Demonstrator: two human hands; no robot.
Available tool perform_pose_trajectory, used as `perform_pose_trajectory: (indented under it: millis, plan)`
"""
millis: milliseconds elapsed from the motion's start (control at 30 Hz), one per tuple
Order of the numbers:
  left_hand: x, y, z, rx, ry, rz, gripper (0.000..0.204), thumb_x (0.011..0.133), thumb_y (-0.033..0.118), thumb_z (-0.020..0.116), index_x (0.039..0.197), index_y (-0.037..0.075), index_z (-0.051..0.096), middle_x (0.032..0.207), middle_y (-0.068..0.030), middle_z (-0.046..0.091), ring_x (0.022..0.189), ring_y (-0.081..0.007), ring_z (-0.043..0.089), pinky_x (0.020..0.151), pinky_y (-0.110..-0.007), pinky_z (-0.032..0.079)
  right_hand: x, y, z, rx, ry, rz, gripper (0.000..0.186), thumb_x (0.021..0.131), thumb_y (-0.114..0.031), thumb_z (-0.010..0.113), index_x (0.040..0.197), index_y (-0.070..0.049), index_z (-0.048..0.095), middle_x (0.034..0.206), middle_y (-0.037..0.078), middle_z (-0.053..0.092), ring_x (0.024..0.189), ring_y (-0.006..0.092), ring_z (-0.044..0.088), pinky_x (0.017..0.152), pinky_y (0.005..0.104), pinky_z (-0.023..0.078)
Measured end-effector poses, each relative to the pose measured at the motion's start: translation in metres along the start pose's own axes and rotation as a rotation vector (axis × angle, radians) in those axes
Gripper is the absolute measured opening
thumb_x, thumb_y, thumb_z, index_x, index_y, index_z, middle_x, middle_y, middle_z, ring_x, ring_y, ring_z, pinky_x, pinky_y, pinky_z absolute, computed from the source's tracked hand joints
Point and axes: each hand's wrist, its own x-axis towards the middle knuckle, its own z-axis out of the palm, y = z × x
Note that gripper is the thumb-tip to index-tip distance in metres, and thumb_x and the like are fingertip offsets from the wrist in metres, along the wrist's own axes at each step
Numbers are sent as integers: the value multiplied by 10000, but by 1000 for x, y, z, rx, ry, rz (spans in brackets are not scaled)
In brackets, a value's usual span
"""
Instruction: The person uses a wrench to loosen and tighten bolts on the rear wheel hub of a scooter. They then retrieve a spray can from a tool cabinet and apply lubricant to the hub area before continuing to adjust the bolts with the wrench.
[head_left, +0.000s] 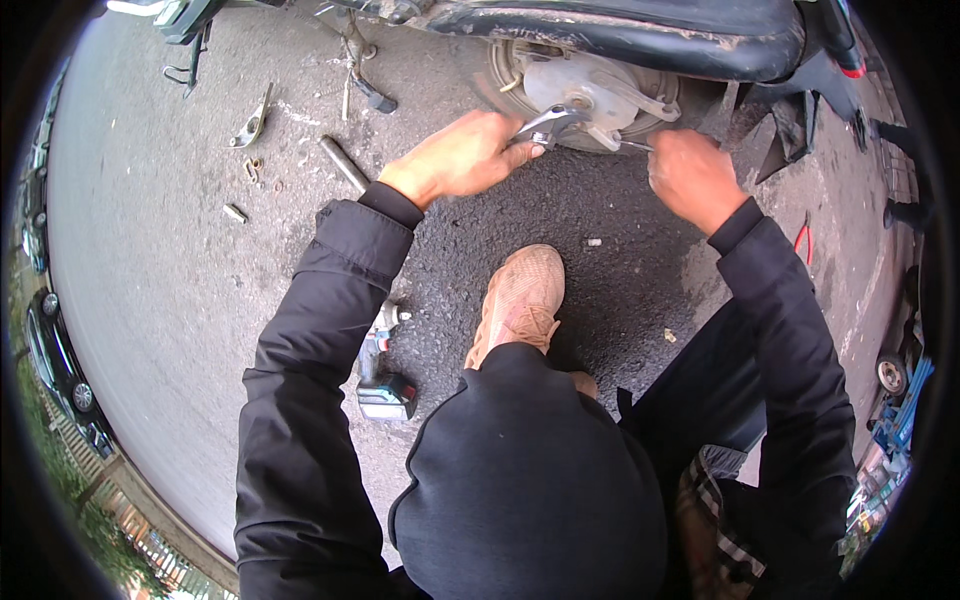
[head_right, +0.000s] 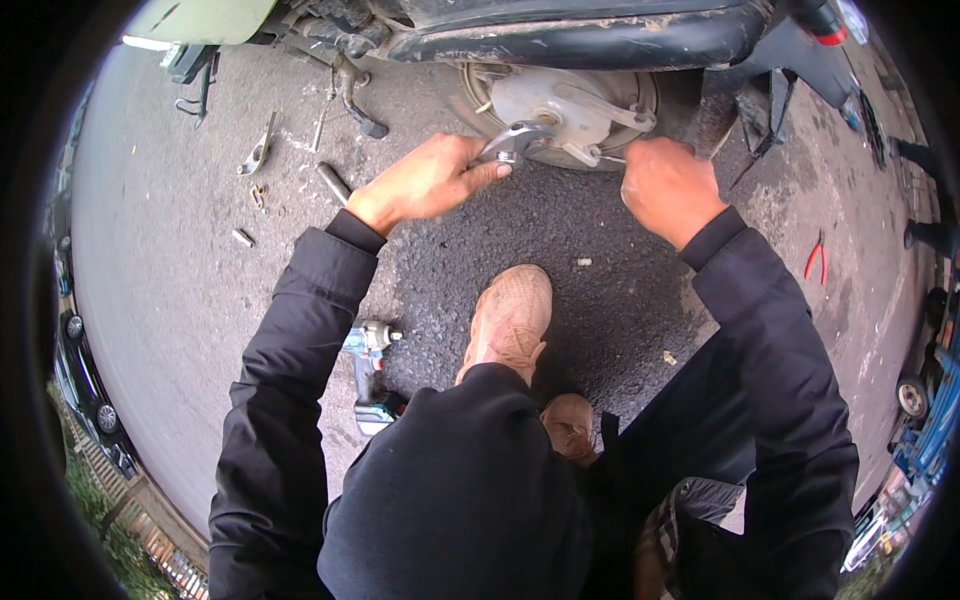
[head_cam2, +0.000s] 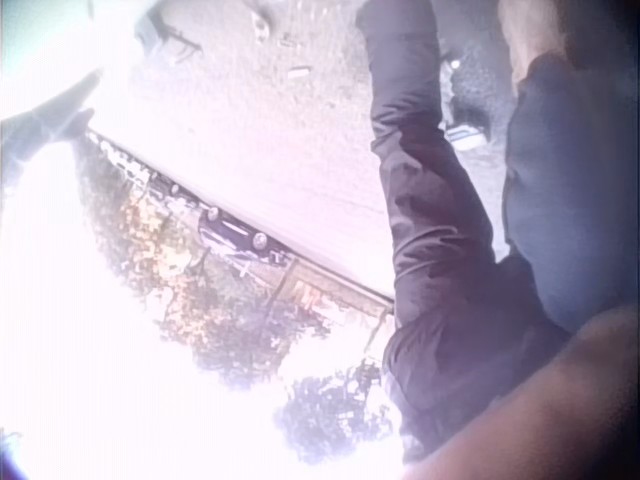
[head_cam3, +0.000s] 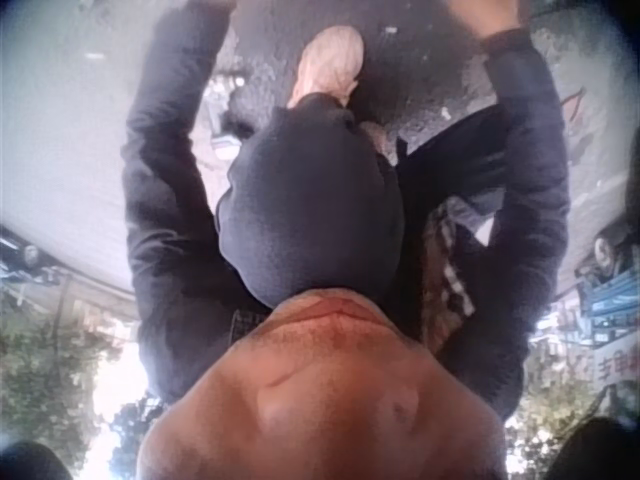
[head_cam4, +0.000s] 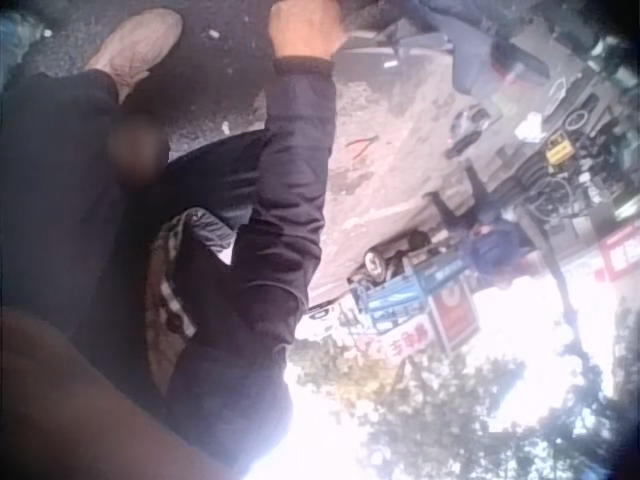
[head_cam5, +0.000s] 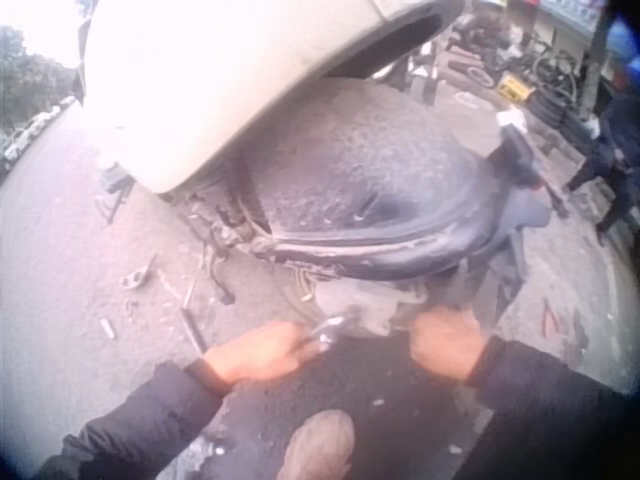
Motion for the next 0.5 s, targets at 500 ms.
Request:
perform_pose_trajectory:
  millis: [500]
  plan:
    - [5, 26, 24, -175, 56, 84, 374, 1063, 378, 681, 1084, 8, 734, 723, -177, 625, 678, -280, 629, 696, -457, 505, 16, -17, 9, 83, -234, 203, 309, 915, -279, 651, 845, 7, 745, 816, 257, 733, 815, 447, 737, 766, 545, 586]
